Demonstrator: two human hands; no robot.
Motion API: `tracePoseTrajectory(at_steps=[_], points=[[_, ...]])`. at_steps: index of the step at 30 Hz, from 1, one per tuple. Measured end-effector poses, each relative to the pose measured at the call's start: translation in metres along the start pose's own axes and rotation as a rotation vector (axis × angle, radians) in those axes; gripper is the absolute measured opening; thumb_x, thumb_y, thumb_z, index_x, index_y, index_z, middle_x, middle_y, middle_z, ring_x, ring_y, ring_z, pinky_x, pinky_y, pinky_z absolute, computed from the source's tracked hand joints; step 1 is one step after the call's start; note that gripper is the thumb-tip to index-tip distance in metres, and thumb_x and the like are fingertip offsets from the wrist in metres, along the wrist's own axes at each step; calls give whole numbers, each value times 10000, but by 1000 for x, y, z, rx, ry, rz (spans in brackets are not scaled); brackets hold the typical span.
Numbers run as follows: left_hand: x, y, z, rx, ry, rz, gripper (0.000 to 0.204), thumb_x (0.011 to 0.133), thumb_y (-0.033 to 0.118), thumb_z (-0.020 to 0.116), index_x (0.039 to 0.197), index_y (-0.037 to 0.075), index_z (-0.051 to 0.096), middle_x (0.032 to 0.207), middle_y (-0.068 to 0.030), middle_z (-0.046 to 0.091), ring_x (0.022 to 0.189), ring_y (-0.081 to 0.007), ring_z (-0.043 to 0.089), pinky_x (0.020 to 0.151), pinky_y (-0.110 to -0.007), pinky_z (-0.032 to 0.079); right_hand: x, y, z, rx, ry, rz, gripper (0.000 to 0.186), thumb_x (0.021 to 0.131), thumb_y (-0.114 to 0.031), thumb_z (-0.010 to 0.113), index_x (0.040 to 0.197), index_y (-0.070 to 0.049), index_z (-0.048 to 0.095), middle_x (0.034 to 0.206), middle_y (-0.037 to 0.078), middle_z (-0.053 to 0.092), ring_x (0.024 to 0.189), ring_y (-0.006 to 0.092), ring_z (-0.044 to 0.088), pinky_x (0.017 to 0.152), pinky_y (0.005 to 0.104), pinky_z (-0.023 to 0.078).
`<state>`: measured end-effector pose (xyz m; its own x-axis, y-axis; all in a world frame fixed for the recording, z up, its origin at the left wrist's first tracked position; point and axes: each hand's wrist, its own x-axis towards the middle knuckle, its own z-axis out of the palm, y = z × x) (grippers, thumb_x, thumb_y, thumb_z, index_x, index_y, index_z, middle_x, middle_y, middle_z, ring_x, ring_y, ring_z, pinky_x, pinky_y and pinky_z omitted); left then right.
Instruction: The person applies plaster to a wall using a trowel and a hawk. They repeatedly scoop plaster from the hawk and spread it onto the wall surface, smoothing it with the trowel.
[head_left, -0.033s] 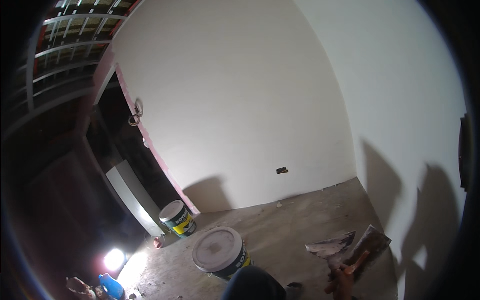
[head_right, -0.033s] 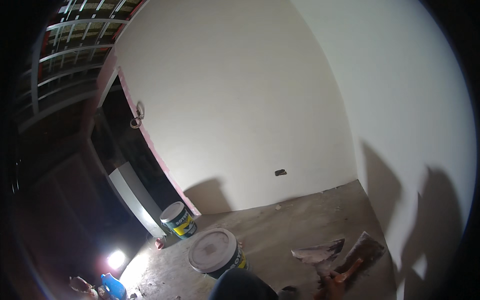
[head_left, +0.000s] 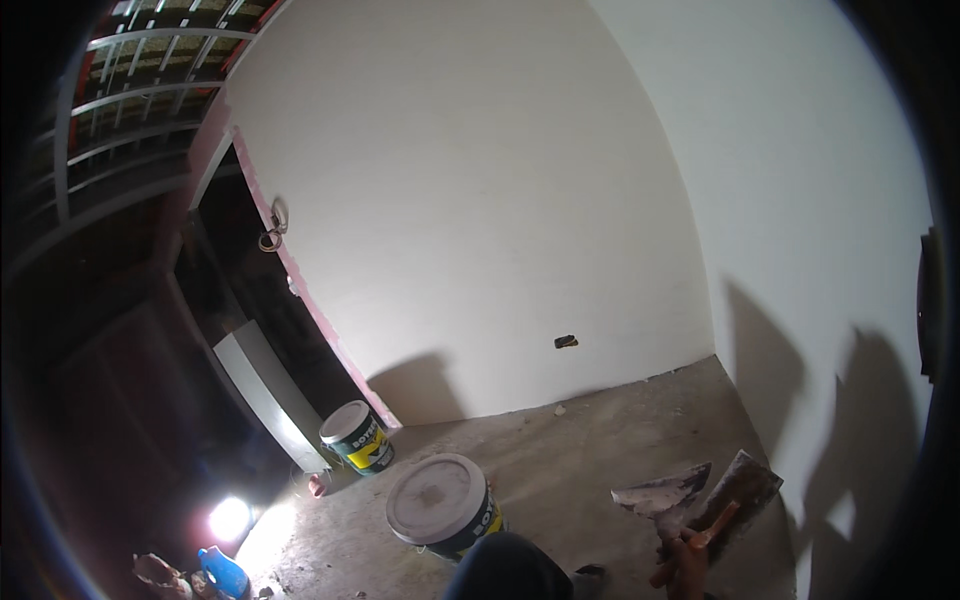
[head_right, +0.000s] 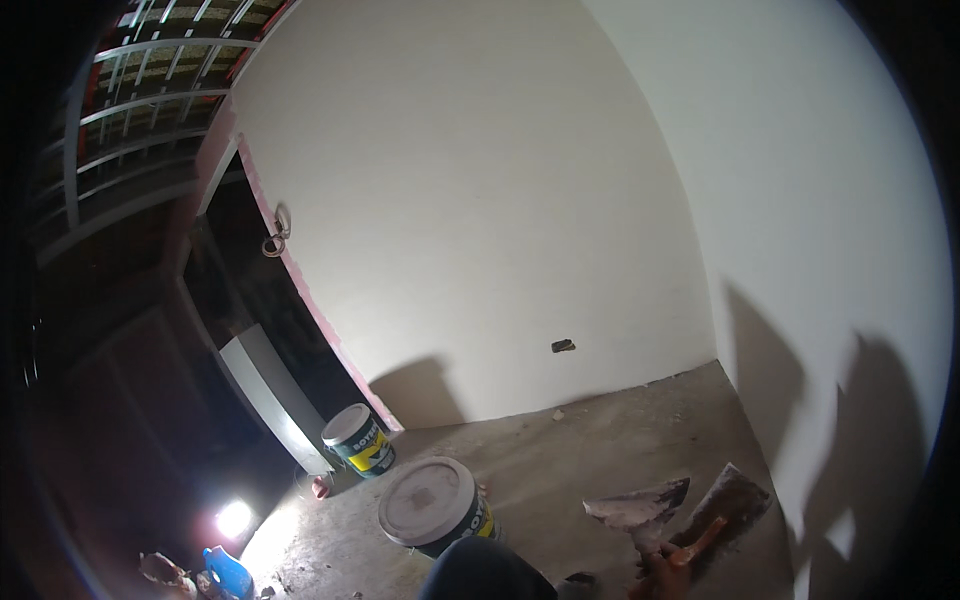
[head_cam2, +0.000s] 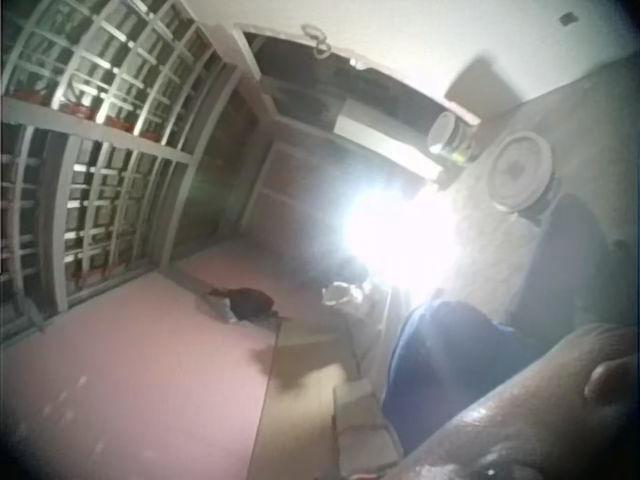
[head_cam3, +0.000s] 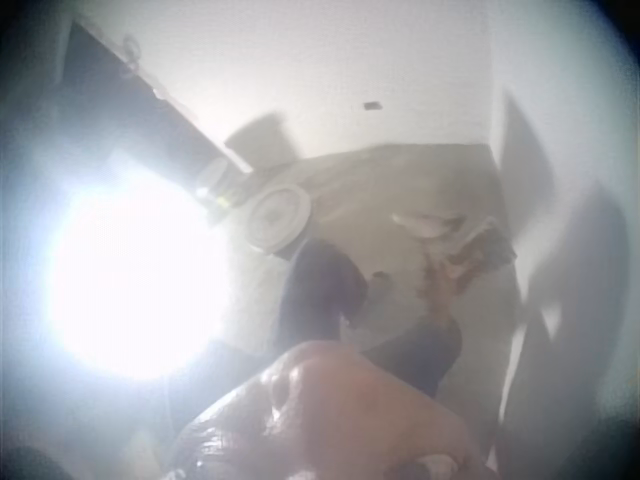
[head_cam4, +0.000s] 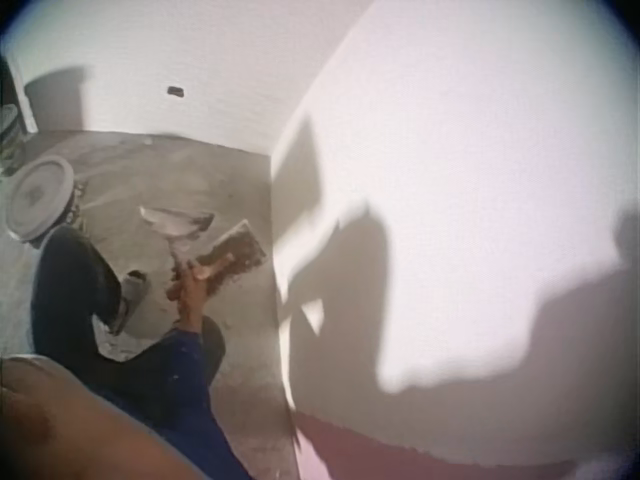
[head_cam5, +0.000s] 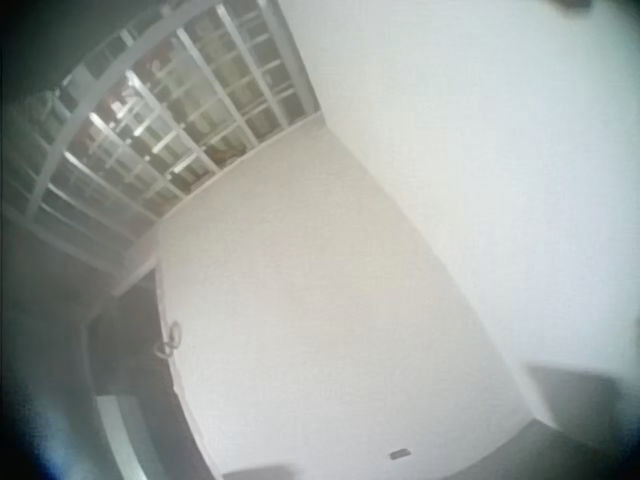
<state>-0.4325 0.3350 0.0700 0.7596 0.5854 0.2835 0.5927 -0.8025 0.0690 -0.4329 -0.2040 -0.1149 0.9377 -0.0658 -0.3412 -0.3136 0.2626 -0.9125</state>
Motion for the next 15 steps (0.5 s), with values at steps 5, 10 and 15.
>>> tracePoseTrajectory(at_steps=[5, 10, 15], points=[[-8, -2, 2, -12, -6, -16, 216, 935, 160, 575, 1070, 11, 658, 837, -84, 664, 789, -166, 615, 698, -315, 492, 2, -8, 1, 66, -44, -45, 296, 991, -358, 532, 1010, -68, 589, 805, 12, 560, 652, 139, 534, 558, 285, 458], [-6, -3, 3, -12, -1, -19, 213, 935, 158, 575, 1065, 10, 658, 830, -84, 663, 782, -167, 615, 694, -315, 492, 8, 0, 1, 157, -76, -83, 287, 961, -313, 557, 1045, -40, 586, 821, 29, 579, 674, 147, 553, 583, 288, 468], [1, -1, 7, -2, 4, -22, 210, 936, 157, 575, 1060, 9, 658, 822, -84, 662, 776, -167, 615, 689, -315, 491, 13, 4, 1, 239, -102, -120, 297, 931, -269, 583, 1079, -12, 583, 838, 46, 598, 696, 155, 572, 609, 290, 478]])
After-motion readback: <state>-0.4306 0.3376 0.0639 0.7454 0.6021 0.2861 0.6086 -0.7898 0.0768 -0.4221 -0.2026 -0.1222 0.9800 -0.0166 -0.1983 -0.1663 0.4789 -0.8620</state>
